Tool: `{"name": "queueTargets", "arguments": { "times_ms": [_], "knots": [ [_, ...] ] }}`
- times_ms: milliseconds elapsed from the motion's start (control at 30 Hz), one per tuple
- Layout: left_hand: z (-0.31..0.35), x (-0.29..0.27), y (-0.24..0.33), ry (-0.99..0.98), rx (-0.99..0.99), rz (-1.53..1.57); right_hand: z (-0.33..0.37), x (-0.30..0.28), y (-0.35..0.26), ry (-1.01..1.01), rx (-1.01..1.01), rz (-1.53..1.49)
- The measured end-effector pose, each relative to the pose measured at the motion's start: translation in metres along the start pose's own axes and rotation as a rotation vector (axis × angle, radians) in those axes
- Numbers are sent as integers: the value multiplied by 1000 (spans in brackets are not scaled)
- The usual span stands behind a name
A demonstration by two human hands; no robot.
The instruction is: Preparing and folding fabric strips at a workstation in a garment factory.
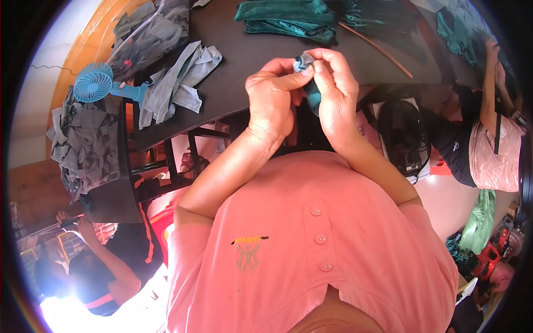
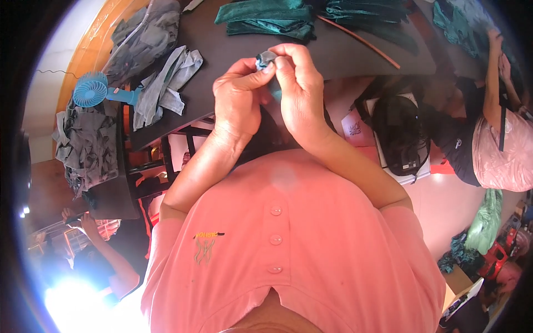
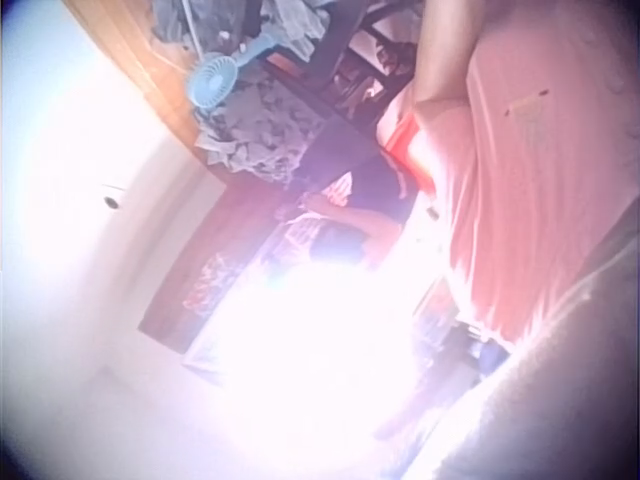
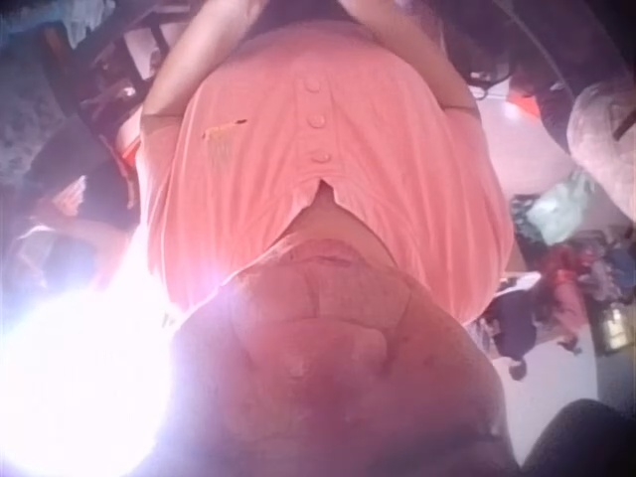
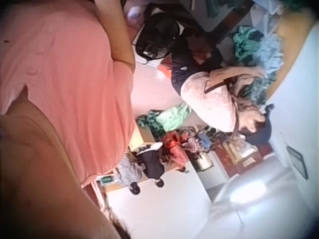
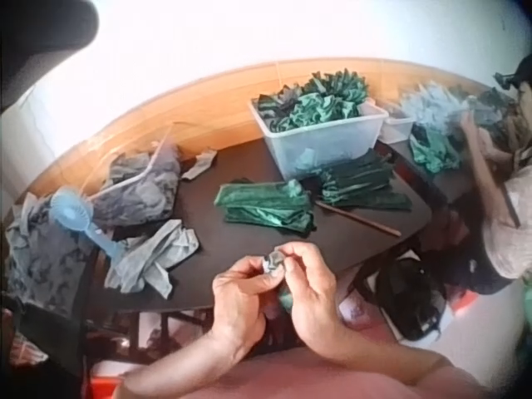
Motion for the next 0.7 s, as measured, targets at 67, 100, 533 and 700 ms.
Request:
{"name": "queueTargets", "arguments": {
  "times_ms": [67,100,533,700],
  "knots": [
    [3,11,-2,-68,-92,97,-10,-7,3,-6,-25,156],
    [6,12,-1,-102,-208,92,-13,-7,-7,25,-189,286],
    [52,27,-3,-736,-589,350,-43,30,0,-449,-308,441],
    [43,41,23,-854,-491,415,-56,73,8,-530,-79,162]
  ]
}}
Point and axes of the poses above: each hand's wrist, its own z-axis away from the middle knuckle, its own x-axis out of the palm, y = z × x, the point moved 6 cm from there along -z, towards the middle knuckle, and after that the axes turned 8 degrees about x, right-handed, at the moved point
